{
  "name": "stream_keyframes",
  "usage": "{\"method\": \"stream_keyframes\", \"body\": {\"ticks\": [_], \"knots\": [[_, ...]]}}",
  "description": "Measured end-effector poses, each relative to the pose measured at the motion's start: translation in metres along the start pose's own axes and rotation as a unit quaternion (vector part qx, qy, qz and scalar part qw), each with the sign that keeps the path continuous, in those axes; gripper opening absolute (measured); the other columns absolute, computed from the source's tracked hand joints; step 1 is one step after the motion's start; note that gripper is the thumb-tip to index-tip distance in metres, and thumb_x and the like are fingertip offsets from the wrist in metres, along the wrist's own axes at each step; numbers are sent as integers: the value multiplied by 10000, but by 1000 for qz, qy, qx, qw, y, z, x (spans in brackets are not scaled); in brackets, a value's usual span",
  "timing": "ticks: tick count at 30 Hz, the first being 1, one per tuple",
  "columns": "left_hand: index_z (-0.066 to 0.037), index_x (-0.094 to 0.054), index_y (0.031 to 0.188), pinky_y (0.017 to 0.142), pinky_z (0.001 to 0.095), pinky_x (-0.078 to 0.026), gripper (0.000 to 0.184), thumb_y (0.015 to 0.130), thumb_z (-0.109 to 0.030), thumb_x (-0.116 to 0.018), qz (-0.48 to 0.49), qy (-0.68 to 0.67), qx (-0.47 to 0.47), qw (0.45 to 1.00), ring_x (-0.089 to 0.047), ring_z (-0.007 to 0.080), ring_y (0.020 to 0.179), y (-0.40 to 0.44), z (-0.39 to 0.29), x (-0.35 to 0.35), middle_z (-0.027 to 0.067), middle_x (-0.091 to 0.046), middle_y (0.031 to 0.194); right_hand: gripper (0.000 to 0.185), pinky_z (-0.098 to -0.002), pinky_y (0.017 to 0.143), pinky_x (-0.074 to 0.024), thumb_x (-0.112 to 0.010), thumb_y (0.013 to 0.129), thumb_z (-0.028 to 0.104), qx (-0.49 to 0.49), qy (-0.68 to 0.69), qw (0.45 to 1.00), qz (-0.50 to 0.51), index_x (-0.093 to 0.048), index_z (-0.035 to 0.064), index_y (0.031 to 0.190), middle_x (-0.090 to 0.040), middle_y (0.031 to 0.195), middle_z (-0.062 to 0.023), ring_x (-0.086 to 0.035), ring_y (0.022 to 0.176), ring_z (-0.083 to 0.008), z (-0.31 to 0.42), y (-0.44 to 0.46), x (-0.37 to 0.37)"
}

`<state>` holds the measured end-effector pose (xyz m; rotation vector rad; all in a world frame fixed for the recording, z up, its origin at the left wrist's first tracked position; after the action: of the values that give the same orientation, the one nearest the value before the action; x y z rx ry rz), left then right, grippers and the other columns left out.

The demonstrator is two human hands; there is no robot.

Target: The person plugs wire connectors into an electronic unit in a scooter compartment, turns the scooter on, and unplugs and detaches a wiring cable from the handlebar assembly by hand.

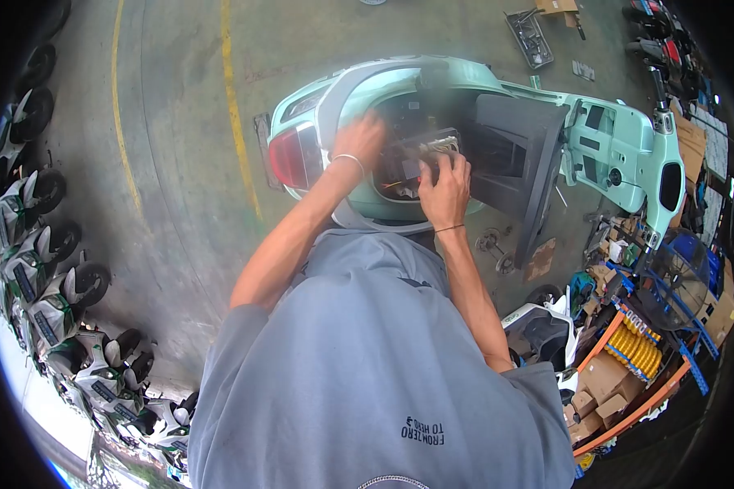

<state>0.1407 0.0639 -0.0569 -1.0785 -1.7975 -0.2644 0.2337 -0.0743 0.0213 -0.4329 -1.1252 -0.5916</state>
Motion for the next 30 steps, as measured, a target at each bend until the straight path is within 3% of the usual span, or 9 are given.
{"method": "stream_keyframes", "body": {"ticks": [3, 8, 10, 16, 24, 25, 26, 28, 30], "knots": [[-56, -745, 871, 895, 393, -475, 144, 814, -99, -620, 34, 154, -89, 984, -559, 277, 1090, 29, -19, -2, 111, -627, 1147, 250, -465, 922, -451, -694, 851, 151, 2, 40, 999, -14, -640, 18, 1056, -571, 1140, -164, -536, 1092, -367, -8, 1, 6], [-56, -744, 864, 972, 406, -404, 143, 821, -124, -625, 59, 199, -179, 962, -482, 279, 1200, 27, -22, -18, 107, -583, 1226, 248, -450, 909, -472, -689, 861, 149, -17, 63, 997, -53, -665, 30, 1077, -587, 1131, -168, -547, 1079, -368, -28, 0, 18], [-43, -737, 868, 979, 410, -404, 154, 822, -149, -635, -56, 205, -191, 958, -464, 282, 1233, 23, -24, -6, 120, -547, 1274, 250, -450, 911, -473, -687, 861, 146, -26, 66, 996, -58, -665, 34, 1084, -585, 1136, -170, -546, 1079, -370, -32, -1, 18], [-59, -729, 899, 984, 418, -403, 159, 853, -174, -629, -54, 167, -123, 977, -453, 328, 1243, 34, -14, -4, 153, -525, 1287, 209, -460, 941, -450, -687, 847, 125, -32, 89, 994, -54, -659, 26, 1029, -568, 1133, -158, -534, 1064, -357, -30, -3, 9], [-44, -728, 873, 1003, 410, -420, 176, 739, -151, -688, -85, 114, -94, 985, -469, 323, 1224, 39, -8, -4, 151, -536, 1253, 222, -457, 940, -452, -689, 841, 125, -32, 97, 994, -45, -656, 35, 1042, -571, 1127, -160, -522, 1088, -361, -38, 0, 8], [-51, -731, 873, 947, 417, -489, 161, 751, -145, -686, -109, 129, -89, 982, -522, 316, 1185, 40, -9, -3, 148, -535, 1254, 222, -457, 940, -452, -689, 841, 125, -33, 99, 994, -44, -656, 35, 1042, -571, 1127, -160, -522, 1088, -361, -38, 0, 7], [-51, -731, 873, 947, 417, -489, 161, 751, -145, -686, -108, 130, -90, 981, -522, 316, 1185, 42, -10, -4, 148, -535, 1254, 223, -457, 941, -452, -689, 842, 125, -35, 99, 993, -43, -655, 37, 1044, -573, 1128, -159, -524, 1087, -362, -39, 1, 6], [-59, -733, 878, 856, 429, -552, 143, 778, -145, -679, -77, 28, 2, 997, -582, 308, 1115, 47, 7, -12, 138, -542, 1246, 225, -456, 941, -452, -689, 842, 125, -41, 98, 994, -41, -654, 38, 1046, -574, 1128, -158, -525, 1087, -363, -41, 1, 8], [-62, -733, 882, 798, 429, -583, 129, 797, -140, -675, -78, 47, -11, 996, -613, 300, 1070, 47, 6, -13, 125, -544, 1246, 227, -460, 943, -449, -687, 843, 124, -41, 107, 992, -44, -652, 39, 1051, -575, 1135, -159, -528, 1088, -367, -40, 1, 8]]}}
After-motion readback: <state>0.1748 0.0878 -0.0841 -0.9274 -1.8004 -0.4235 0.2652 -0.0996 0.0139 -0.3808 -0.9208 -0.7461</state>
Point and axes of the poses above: each hand's wrist, its own y-axis towards the middle knuckle, its own x-axis out of the back of the hand, z = x × y, the point moved 10 cm from there along y, towards the middle knuckle
